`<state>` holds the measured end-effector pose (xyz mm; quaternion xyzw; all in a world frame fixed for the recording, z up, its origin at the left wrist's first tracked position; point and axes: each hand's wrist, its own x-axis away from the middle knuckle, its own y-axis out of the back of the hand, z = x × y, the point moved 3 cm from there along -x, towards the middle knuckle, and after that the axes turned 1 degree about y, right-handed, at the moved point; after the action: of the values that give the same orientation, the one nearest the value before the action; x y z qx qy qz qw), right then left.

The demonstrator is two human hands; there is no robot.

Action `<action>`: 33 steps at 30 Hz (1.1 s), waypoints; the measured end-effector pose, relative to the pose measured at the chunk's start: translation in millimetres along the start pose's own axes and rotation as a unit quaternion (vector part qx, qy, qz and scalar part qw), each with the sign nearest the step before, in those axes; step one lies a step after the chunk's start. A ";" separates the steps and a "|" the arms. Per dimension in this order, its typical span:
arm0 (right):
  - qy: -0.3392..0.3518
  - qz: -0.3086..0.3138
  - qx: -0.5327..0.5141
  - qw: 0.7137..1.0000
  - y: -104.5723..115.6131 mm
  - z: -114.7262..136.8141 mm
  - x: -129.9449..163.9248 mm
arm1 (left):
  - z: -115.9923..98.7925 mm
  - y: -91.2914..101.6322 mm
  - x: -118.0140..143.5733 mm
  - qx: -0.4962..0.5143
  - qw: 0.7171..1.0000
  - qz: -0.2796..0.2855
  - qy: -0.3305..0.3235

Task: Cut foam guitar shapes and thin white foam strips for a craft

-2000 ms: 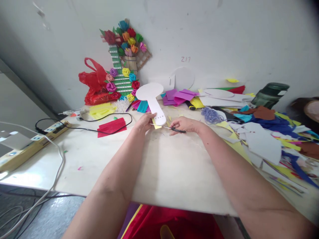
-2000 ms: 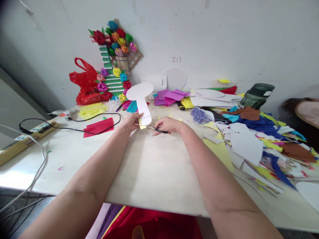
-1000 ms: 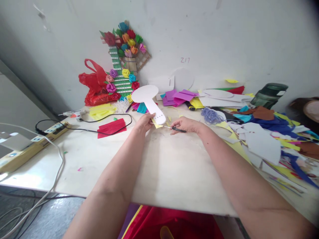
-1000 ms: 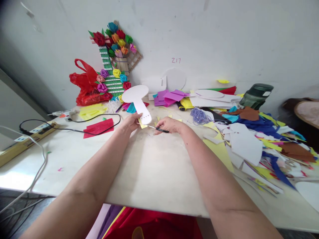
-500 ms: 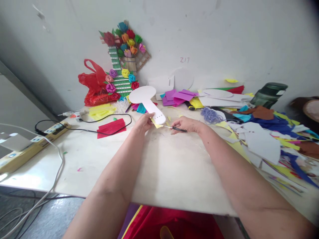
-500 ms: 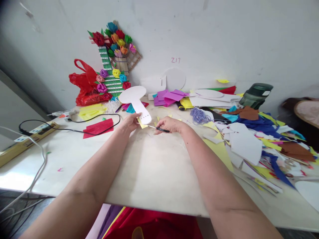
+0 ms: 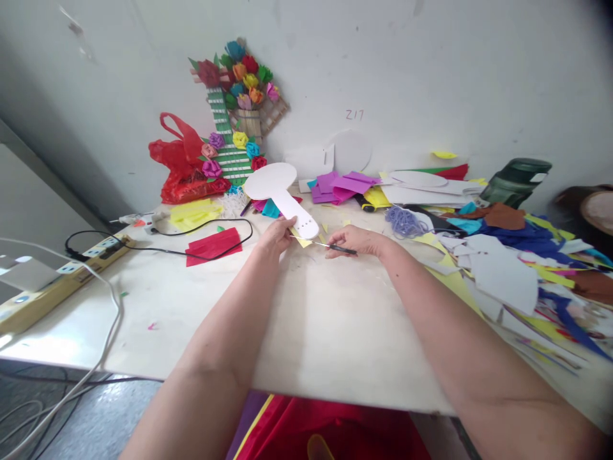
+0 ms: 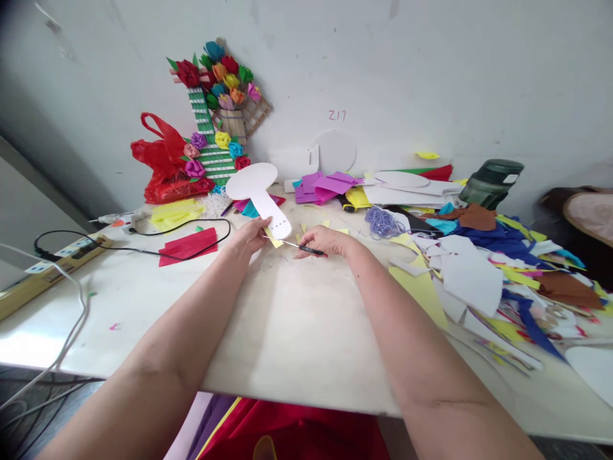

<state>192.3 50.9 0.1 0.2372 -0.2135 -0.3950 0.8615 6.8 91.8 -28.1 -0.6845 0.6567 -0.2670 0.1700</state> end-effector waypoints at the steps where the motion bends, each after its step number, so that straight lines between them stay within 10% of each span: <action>1: -0.001 0.000 0.001 1.000 0.0 -0.4 -0.4 | 0.1 -0.3 0.3 -0.003 1.000 0.003 0.001; 33: 0.017 -0.030 0.011 0.999 8.7 -3.8 3.5 | -5.1 4.5 -2.7 0.012 0.999 -0.014 -0.029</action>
<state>201.5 54.1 2.8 0.2596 -0.1959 -0.4140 0.8502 0.2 94.7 -27.0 -0.6994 0.6382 -0.2570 0.1935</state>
